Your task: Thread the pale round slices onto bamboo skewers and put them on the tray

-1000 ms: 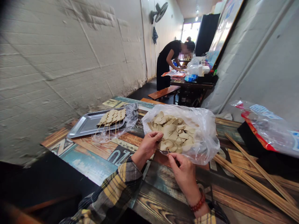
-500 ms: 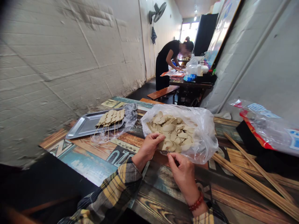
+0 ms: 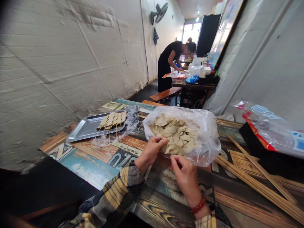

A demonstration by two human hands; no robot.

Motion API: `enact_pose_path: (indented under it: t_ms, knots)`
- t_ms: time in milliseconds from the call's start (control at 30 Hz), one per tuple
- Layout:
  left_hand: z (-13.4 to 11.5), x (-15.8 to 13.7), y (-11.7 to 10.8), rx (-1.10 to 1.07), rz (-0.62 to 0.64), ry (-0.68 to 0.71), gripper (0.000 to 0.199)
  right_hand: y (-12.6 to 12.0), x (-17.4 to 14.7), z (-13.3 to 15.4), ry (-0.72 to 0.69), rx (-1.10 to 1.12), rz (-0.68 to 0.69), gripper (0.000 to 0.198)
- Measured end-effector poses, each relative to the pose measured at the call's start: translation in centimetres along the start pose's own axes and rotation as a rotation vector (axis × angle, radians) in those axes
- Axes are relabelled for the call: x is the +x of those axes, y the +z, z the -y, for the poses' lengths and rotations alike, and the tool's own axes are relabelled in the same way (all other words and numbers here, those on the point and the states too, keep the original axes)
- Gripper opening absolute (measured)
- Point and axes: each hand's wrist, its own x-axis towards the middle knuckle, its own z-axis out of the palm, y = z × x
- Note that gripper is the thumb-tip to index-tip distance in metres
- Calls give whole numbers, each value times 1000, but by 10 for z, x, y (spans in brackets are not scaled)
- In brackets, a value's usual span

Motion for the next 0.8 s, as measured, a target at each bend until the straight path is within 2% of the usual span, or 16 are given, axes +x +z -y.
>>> enact_pose_path:
  t_ms: [600,800]
  knots:
    - [1,-5,5,59,67,11,35,-3,5,2,31,12,-30,37]
    - [0,-2,3,-62,68,-27,34,-3,7,2,109,113,45,38]
